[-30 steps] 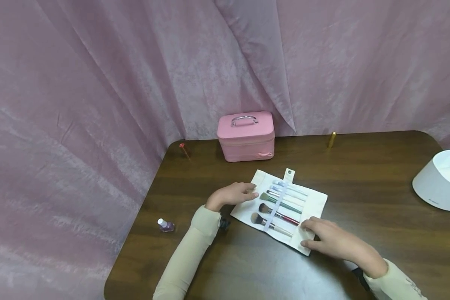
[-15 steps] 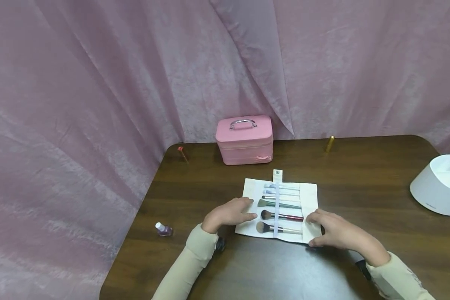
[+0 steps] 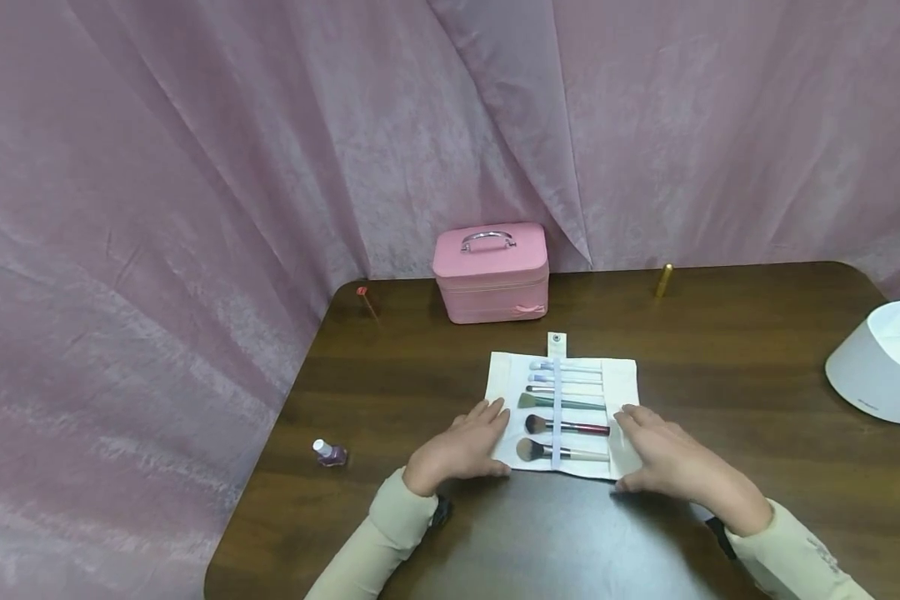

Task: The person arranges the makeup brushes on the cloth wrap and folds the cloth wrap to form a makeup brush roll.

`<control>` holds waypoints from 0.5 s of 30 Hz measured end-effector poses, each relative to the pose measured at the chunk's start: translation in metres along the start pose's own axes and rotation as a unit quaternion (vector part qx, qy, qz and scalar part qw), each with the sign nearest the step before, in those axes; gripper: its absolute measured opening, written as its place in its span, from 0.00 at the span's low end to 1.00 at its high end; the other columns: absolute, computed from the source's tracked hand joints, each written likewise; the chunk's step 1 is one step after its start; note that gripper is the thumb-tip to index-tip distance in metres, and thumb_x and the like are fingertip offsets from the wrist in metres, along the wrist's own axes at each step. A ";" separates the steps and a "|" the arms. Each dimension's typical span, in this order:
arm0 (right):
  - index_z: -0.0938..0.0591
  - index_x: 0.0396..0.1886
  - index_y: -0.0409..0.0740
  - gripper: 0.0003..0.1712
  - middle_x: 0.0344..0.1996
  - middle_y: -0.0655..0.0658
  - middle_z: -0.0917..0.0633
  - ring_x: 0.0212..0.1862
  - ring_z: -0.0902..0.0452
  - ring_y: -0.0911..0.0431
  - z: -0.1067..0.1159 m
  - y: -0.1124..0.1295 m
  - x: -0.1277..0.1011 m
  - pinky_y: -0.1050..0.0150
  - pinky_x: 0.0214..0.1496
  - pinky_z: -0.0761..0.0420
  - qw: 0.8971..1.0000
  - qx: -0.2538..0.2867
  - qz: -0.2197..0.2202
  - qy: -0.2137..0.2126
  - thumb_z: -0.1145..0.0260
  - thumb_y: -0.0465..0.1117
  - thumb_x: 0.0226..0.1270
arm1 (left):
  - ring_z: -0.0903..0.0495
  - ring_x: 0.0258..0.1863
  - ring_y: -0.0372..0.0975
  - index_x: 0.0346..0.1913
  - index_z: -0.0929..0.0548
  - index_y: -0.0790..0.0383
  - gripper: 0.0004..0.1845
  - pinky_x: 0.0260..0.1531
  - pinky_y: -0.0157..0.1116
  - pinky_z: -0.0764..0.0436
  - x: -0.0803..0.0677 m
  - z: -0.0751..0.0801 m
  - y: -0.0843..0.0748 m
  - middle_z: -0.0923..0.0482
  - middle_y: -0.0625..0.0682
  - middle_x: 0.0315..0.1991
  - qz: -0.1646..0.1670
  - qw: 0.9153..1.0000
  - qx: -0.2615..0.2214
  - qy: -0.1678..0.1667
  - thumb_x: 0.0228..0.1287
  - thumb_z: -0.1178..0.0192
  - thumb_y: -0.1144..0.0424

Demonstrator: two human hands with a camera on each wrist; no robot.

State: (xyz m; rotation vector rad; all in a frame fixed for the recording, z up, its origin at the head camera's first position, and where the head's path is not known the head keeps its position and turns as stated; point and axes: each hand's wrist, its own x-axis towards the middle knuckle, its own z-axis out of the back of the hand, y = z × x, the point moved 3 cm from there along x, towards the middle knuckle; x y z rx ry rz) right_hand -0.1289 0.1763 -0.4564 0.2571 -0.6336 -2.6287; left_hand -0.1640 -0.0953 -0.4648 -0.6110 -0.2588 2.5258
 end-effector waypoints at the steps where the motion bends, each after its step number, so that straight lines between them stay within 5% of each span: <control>1: 0.29 0.63 0.19 0.54 0.64 0.18 0.31 0.65 0.34 0.26 -0.001 0.001 0.000 0.30 0.58 0.30 1.000 -0.006 -0.005 0.011 0.15 0.47 0.42 | 0.49 0.78 0.52 0.77 0.38 0.67 0.44 0.71 0.53 0.40 0.000 0.000 0.000 0.48 0.59 0.80 -0.002 1.000 0.010 0.000 0.65 0.31 0.52; 6: 0.30 0.62 0.17 0.50 0.65 0.16 0.35 0.66 0.37 0.24 -0.011 0.006 -0.002 0.29 0.61 0.34 0.998 -0.038 -0.002 0.040 0.17 0.43 0.45 | 0.45 0.77 0.51 0.76 0.36 0.66 0.41 0.70 0.52 0.38 0.002 -0.004 -0.001 0.47 0.59 0.79 -0.004 0.999 0.044 0.008 0.64 0.31 0.57; 15: 0.29 0.61 0.17 0.33 0.63 0.13 0.34 0.64 0.36 0.21 -0.012 0.013 -0.002 0.26 0.59 0.33 0.998 -0.060 0.019 0.024 0.32 0.32 0.59 | 0.44 0.77 0.51 0.74 0.31 0.64 0.39 0.70 0.51 0.36 0.004 -0.005 -0.008 0.44 0.58 0.78 -0.013 0.997 0.079 0.013 0.60 0.29 0.62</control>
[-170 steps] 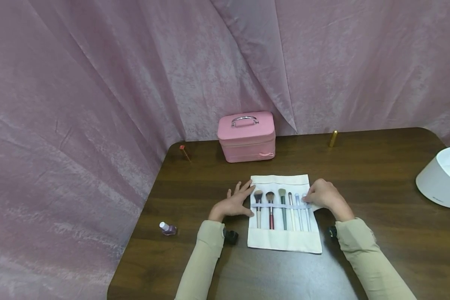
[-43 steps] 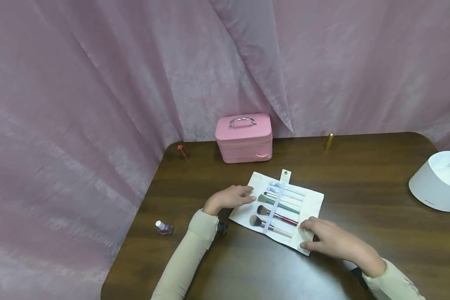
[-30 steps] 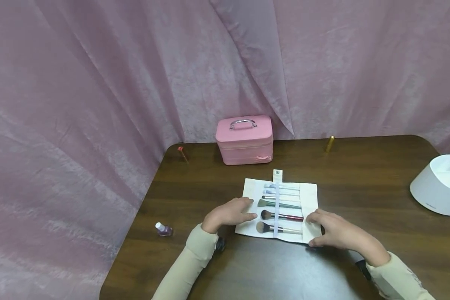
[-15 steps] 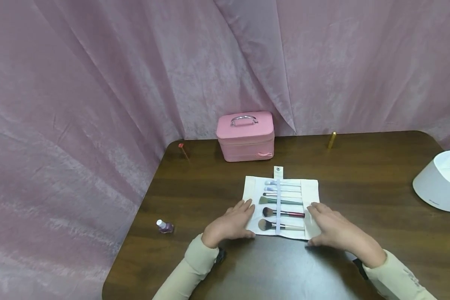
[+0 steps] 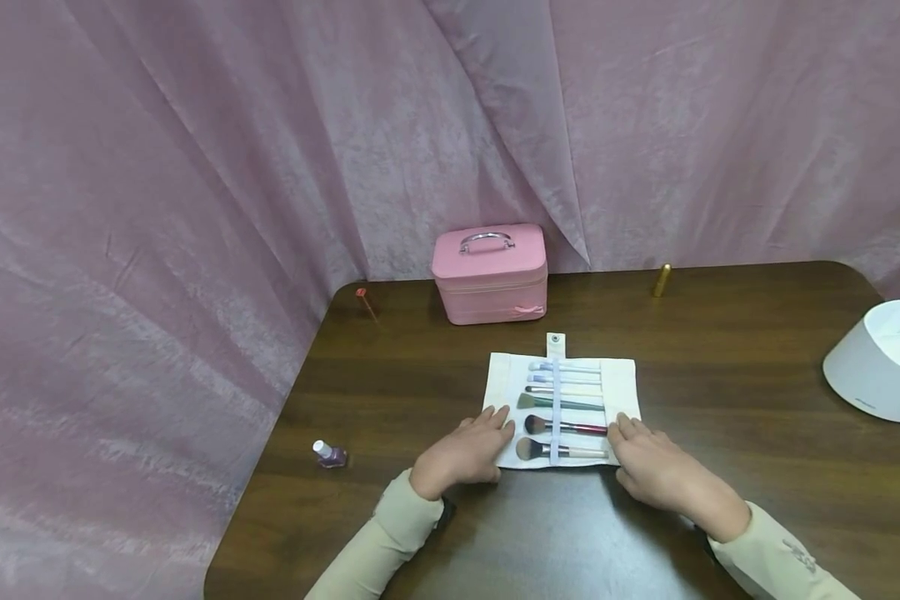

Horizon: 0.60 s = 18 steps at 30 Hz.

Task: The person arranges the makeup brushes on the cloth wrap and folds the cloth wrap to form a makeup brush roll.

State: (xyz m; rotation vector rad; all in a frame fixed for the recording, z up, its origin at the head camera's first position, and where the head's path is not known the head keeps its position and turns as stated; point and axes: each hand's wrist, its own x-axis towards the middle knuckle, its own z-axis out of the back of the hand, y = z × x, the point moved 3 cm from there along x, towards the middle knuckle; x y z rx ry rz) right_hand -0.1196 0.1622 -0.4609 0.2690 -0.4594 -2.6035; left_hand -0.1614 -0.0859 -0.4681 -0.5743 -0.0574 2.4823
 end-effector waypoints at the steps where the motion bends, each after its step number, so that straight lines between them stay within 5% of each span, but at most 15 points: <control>1: 0.29 0.61 0.16 0.31 0.63 0.13 0.34 0.64 0.36 0.21 0.000 0.000 -0.001 0.26 0.59 0.33 1.000 0.003 0.001 -0.002 0.34 0.32 0.61 | 0.45 0.77 0.51 0.74 0.31 0.63 0.38 0.70 0.50 0.36 0.000 0.000 -0.001 0.44 0.58 0.78 -0.001 1.000 0.002 0.002 0.61 0.30 0.63; 12: 0.29 0.64 0.17 0.26 0.66 0.15 0.35 0.68 0.40 0.23 0.008 -0.012 -0.007 0.28 0.64 0.37 0.996 0.092 0.015 0.007 0.44 0.33 0.74 | 0.45 0.77 0.49 0.74 0.30 0.63 0.29 0.70 0.49 0.36 -0.007 0.001 -0.003 0.44 0.57 0.78 -0.015 1.000 -0.003 0.008 0.74 0.41 0.60; 18: 0.23 0.61 0.23 0.21 0.57 0.25 0.20 0.60 0.24 0.32 0.016 -0.020 -0.003 0.36 0.60 0.27 0.994 0.095 0.045 -0.015 0.42 0.32 0.74 | 0.39 0.75 0.52 0.72 0.28 0.63 0.24 0.68 0.50 0.33 -0.005 0.000 0.005 0.39 0.60 0.76 -0.051 0.998 -0.036 -0.006 0.81 0.52 0.56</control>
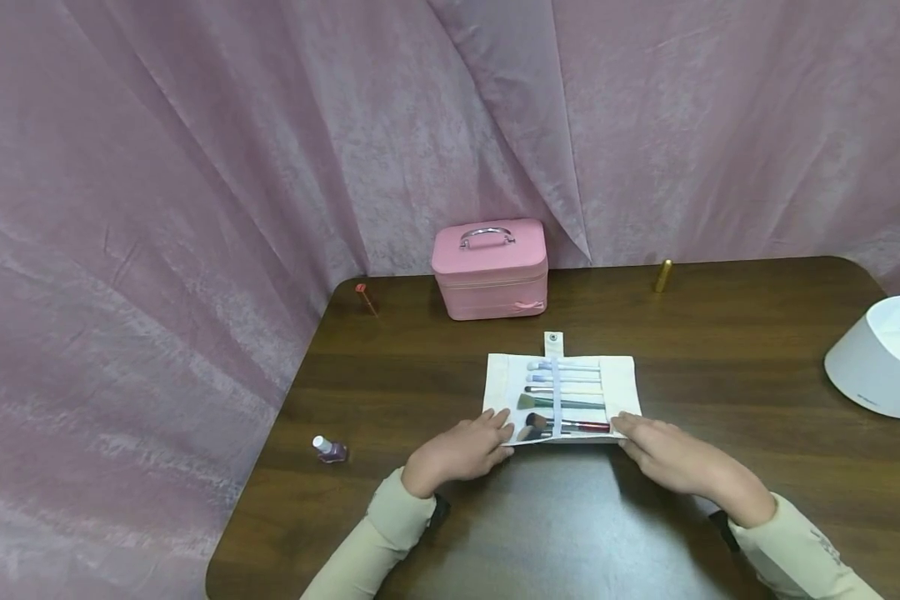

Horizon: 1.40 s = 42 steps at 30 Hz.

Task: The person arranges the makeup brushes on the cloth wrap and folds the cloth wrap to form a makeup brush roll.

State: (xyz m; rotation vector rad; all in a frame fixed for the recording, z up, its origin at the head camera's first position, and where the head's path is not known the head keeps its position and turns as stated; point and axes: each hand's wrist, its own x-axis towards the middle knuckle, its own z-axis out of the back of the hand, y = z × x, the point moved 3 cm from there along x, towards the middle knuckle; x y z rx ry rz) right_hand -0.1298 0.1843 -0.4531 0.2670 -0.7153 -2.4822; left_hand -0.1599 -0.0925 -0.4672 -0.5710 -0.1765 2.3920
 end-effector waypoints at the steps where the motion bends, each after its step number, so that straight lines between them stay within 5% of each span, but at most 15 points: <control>1: 0.23 0.60 0.24 0.20 0.54 0.28 0.18 0.57 0.21 0.35 0.002 -0.001 0.001 0.38 0.59 0.25 1.000 0.002 0.004 -0.002 0.42 0.32 0.74 | 0.39 0.74 0.51 0.72 0.28 0.63 0.24 0.68 0.50 0.33 0.001 0.000 0.002 0.38 0.60 0.75 -0.004 1.000 -0.010 0.000 0.82 0.53 0.56; 4: 0.22 0.60 0.26 0.19 0.49 0.34 0.14 0.51 0.17 0.43 0.006 -0.004 0.005 0.42 0.54 0.21 1.000 0.009 0.000 0.001 0.43 0.33 0.75 | 0.34 0.72 0.48 0.72 0.27 0.62 0.23 0.68 0.48 0.33 0.004 0.003 0.007 0.34 0.59 0.74 -0.014 0.999 -0.043 -0.002 0.82 0.54 0.56; 7: 0.22 0.60 0.24 0.20 0.47 0.35 0.13 0.48 0.17 0.47 0.009 -0.007 0.008 0.42 0.52 0.21 1.000 0.004 0.000 0.005 0.43 0.34 0.76 | 0.19 0.50 0.40 0.61 0.18 0.63 0.18 0.52 0.38 0.22 0.009 0.009 0.009 0.18 0.55 0.53 -0.041 0.997 -0.064 -0.015 0.82 0.52 0.58; 11: 0.20 0.58 0.27 0.18 0.43 0.40 0.13 0.41 0.20 0.56 0.013 -0.009 0.012 0.45 0.48 0.20 1.000 0.003 0.004 0.004 0.43 0.35 0.77 | 0.34 0.25 0.34 0.48 0.16 0.60 0.14 0.32 0.32 0.30 0.012 0.018 0.012 0.33 0.44 0.24 -0.059 0.995 -0.082 -0.025 0.81 0.52 0.59; 20: 0.18 0.55 0.32 0.16 0.45 0.42 0.13 0.47 0.17 0.49 0.021 -0.017 0.021 0.44 0.51 0.21 1.000 0.017 0.009 -0.015 0.44 0.38 0.79 | 0.42 0.22 0.33 0.37 0.17 0.58 0.16 0.29 0.32 0.36 0.022 0.032 0.023 0.41 0.42 0.20 -0.045 0.989 -0.129 -0.051 0.81 0.52 0.58; 27: 0.17 0.54 0.33 0.16 0.45 0.42 0.14 0.48 0.18 0.49 0.027 -0.025 0.033 0.44 0.52 0.22 0.999 0.023 -0.003 -0.023 0.45 0.38 0.80 | 0.43 0.20 0.33 0.24 0.29 0.54 0.20 0.26 0.31 0.39 0.035 0.042 0.028 0.42 0.43 0.19 -0.042 0.989 -0.121 -0.067 0.81 0.51 0.58; 34: 0.16 0.46 0.37 0.12 0.34 0.48 0.17 0.37 0.24 0.55 0.034 -0.034 0.046 0.51 0.43 0.23 0.999 0.026 0.000 -0.024 0.45 0.36 0.79 | 0.43 0.20 0.33 0.24 0.29 0.54 0.20 0.25 0.31 0.39 0.051 0.049 0.035 0.43 0.44 0.19 -0.028 0.988 -0.138 -0.064 0.80 0.49 0.59; 42: 0.27 0.24 0.47 0.16 0.18 0.56 0.37 0.25 0.39 0.60 0.034 -0.036 0.059 0.60 0.33 0.33 1.000 0.021 0.002 -0.024 0.44 0.32 0.76 | 0.47 0.18 0.33 0.18 0.35 0.54 0.24 0.23 0.31 0.41 0.067 0.049 0.044 0.46 0.43 0.17 -0.001 0.985 -0.155 -0.069 0.78 0.45 0.60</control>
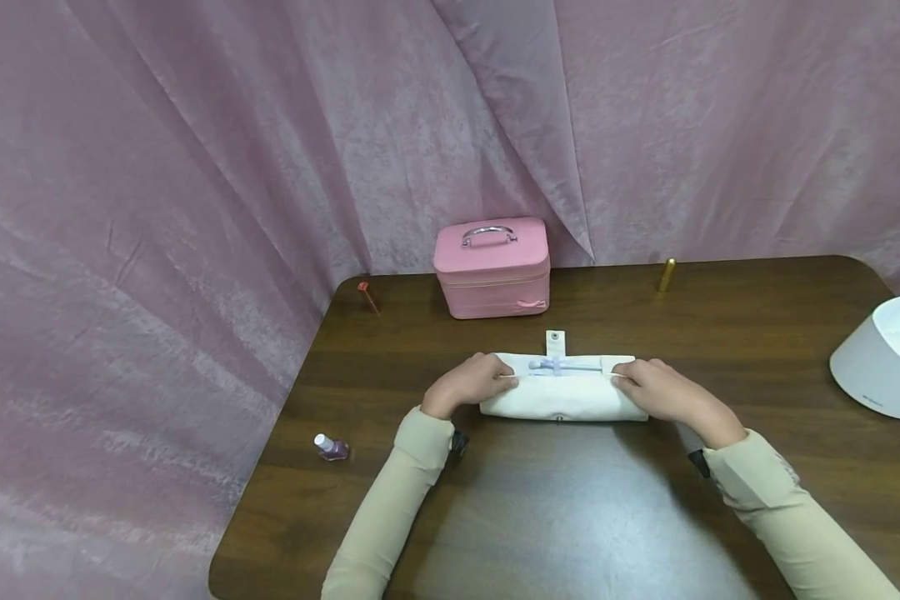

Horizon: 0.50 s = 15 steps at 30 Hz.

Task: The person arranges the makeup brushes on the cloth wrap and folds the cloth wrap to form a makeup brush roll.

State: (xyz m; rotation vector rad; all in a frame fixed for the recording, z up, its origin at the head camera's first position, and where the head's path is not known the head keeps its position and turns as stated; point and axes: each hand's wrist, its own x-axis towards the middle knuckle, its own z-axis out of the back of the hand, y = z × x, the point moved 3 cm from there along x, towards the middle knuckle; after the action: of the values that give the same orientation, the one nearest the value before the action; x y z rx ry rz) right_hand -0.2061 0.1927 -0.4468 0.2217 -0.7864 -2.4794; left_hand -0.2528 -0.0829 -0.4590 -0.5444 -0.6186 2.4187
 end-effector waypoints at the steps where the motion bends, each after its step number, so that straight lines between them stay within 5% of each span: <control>1: 0.29 0.23 0.48 0.17 0.18 0.56 0.38 0.24 0.40 0.60 0.000 0.000 0.001 0.60 0.33 0.34 1.000 0.002 -0.002 0.001 0.44 0.32 0.76 | 0.47 0.17 0.33 0.18 0.35 0.54 0.24 0.22 0.31 0.40 0.002 0.000 0.001 0.46 0.43 0.17 0.005 1.000 0.001 0.000 0.78 0.45 0.60; 9: 0.33 0.20 0.48 0.20 0.18 0.54 0.38 0.23 0.43 0.59 -0.004 -0.004 0.008 0.61 0.30 0.36 1.000 -0.009 -0.012 -0.005 0.44 0.31 0.74 | 0.41 0.19 0.34 0.19 0.25 0.56 0.21 0.22 0.31 0.38 0.015 -0.002 0.003 0.40 0.44 0.17 0.038 0.999 0.030 0.002 0.75 0.41 0.60; 15: 0.32 0.19 0.48 0.20 0.16 0.52 0.35 0.22 0.40 0.58 -0.007 -0.005 0.013 0.61 0.28 0.35 0.999 -0.021 -0.026 -0.008 0.44 0.30 0.73 | 0.34 0.23 0.35 0.33 0.11 0.59 0.13 0.25 0.31 0.32 0.020 -0.002 0.003 0.28 0.46 0.24 0.067 0.996 0.053 0.002 0.74 0.39 0.58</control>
State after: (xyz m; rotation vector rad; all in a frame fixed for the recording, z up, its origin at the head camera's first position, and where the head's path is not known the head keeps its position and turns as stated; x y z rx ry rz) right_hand -0.2168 0.1857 -0.4554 0.2109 -0.7426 -2.5468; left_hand -0.2677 -0.0717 -0.4670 -0.5614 -0.4607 2.5598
